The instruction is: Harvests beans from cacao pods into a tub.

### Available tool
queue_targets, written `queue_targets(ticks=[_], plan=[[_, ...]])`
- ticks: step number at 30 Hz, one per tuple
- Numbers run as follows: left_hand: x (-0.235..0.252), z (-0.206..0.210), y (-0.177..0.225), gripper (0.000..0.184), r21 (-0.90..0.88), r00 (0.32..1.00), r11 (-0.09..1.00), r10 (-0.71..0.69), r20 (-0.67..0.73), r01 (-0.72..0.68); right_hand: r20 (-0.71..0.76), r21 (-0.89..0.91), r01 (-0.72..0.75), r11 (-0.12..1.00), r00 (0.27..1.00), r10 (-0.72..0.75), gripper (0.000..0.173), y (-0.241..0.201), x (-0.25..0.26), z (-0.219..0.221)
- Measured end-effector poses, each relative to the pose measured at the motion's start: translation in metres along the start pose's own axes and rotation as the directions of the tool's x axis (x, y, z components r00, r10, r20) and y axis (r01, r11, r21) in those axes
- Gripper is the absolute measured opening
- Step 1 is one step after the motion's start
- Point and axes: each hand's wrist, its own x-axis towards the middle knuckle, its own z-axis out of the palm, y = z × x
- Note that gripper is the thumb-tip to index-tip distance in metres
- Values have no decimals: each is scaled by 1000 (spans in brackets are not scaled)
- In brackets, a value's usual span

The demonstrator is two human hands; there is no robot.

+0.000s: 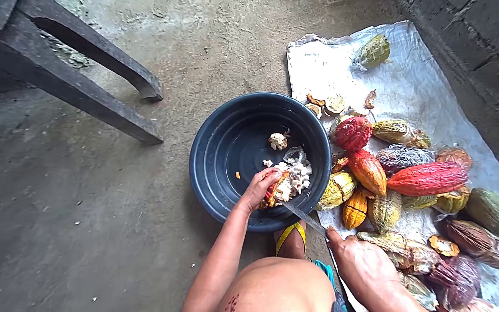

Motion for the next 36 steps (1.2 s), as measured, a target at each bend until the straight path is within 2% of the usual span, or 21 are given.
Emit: queue_targets(ticks=[2, 4, 8, 10, 11, 14, 20, 24, 29, 32, 35, 36], plan=[[1, 1, -1, 33, -81, 1000, 997, 3, -22, -5, -32, 6, -10, 1000, 999, 10, 47, -4, 1, 4], [0, 1, -2, 38, -263, 998, 965, -38, -51, 24, -92, 9, -21, 1000, 996, 22, 47, -4, 5, 10], [-4, 10, 4, 42, -553, 981, 832, -138, -139, 39, -151, 46, -48, 998, 987, 55, 48, -6, 11, 26], [-3, 14, 5, 45, -674, 968, 739, -183, -170, 21, -231, 76, -60, 995, 970, 76, 48, -8, 15, 37], [-3, 15, 5, 46, -696, 964, 718, -192, -184, 10, -255, 89, -69, 994, 963, 90, 48, -9, 17, 40], [-2, 23, 10, 42, -693, 952, 720, -184, -244, -38, -203, 128, -86, 988, 973, 111, 50, -12, 21, 39], [1, 27, 3, 44, -731, 952, 680, -175, -250, -67, -125, 181, 1, 984, 992, 22, 52, 2, 25, 33], [0, 41, 10, 40, -726, 904, 657, -157, -397, -205, -109, 236, 10, 972, 994, 17, 52, -4, 25, 33], [0, 35, 12, 44, -762, 902, 583, -110, -419, -283, -102, 376, 111, 920, 992, -78, 51, -5, 27, 31], [0, 32, 7, 46, -775, 915, 578, -114, -387, -256, -119, 485, 197, 852, 980, -158, 49, 5, 32, 36], [1, 27, 1, 50, -824, 937, 527, -136, -323, -207, -158, 672, 281, 685, 958, -239, 39, 14, 41, 46], [0, 25, 0, 52, -833, 945, 523, -142, -296, -183, -148, 691, 278, 667, 958, -246, 39, 16, 41, 46]])
